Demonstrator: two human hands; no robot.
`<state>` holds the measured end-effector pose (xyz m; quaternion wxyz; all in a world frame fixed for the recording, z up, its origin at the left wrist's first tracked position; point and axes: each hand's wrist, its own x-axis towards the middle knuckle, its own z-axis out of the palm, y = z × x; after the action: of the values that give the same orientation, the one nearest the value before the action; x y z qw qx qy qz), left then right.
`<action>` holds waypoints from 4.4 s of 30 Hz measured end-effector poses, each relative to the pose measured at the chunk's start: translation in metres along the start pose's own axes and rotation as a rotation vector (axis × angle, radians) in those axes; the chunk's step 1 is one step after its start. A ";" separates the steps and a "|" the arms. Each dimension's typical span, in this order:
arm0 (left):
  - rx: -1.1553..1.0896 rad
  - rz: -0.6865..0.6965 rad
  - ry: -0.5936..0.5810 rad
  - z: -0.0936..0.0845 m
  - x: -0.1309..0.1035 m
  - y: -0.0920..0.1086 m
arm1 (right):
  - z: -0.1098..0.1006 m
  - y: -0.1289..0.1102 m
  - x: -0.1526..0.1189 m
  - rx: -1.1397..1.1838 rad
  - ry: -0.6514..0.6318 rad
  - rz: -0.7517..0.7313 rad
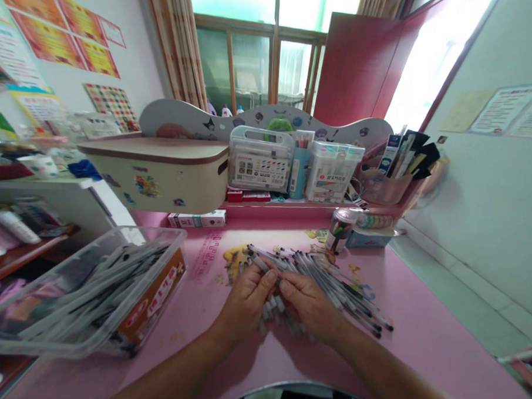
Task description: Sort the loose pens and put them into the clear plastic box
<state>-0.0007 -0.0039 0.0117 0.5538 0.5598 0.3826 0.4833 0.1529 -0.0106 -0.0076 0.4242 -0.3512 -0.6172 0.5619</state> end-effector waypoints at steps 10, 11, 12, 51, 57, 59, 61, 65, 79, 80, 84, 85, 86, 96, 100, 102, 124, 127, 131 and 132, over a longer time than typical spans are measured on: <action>0.261 0.047 0.113 -0.004 0.002 0.003 | 0.006 -0.002 0.003 -0.368 0.065 -0.205; 0.259 0.047 0.120 -0.004 0.002 0.004 | 0.006 -0.003 0.003 -0.377 0.079 -0.206; 0.247 0.044 0.125 -0.003 0.002 0.004 | 0.006 -0.003 0.003 -0.376 0.087 -0.201; -0.479 -0.376 -0.426 -0.030 0.012 0.000 | -0.013 -0.006 0.007 0.077 0.194 0.165; -0.391 -0.192 -0.230 -0.028 0.012 -0.001 | -0.011 0.000 0.009 0.350 0.262 0.228; -0.265 -0.130 -0.149 -0.027 0.013 -0.004 | -0.011 0.000 0.009 0.329 0.262 0.202; -0.253 -0.107 -0.061 -0.025 0.014 -0.007 | -0.009 -0.001 0.008 0.290 0.251 0.171; -0.396 -0.175 -0.021 -0.020 0.017 -0.009 | -0.006 -0.003 0.006 0.281 0.248 0.103; -0.355 -0.189 0.021 -0.019 0.015 -0.005 | -0.004 -0.004 0.004 0.275 0.243 0.122; -0.352 -0.190 0.018 -0.019 0.014 -0.005 | -0.004 -0.004 0.004 0.281 0.244 0.131; -0.334 -0.177 0.032 -0.018 0.014 -0.003 | -0.005 0.000 0.005 0.145 0.235 0.197; -0.332 -0.174 0.040 -0.018 0.014 -0.003 | -0.006 0.000 0.005 0.120 0.231 0.188; -0.334 -0.172 0.044 -0.019 0.015 -0.003 | -0.006 0.000 0.005 0.117 0.224 0.167; -0.272 -0.140 0.018 -0.020 0.015 -0.003 | -0.005 0.000 0.005 0.143 0.201 0.216; -0.258 -0.146 0.059 -0.018 0.013 0.000 | -0.005 0.002 0.006 0.072 0.238 0.161; -0.268 -0.161 0.095 -0.018 0.014 -0.001 | -0.003 0.000 0.005 -0.015 0.292 0.089; -0.556 0.050 0.421 -0.038 0.026 0.017 | -0.001 -0.003 0.005 0.407 0.205 0.347; -0.692 0.074 0.543 -0.050 0.033 0.021 | -0.002 -0.002 0.007 0.344 0.306 0.306; -0.625 -0.092 0.434 -0.033 0.025 0.013 | -0.001 0.003 0.006 0.222 0.384 0.191; -0.594 -0.173 0.359 -0.024 0.020 0.009 | 0.000 0.004 0.005 0.168 0.376 0.155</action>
<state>-0.0197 0.0204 0.0205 0.6550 0.2462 0.3627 0.6155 0.1506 -0.0050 -0.0114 0.5151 -0.4598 -0.4492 0.5669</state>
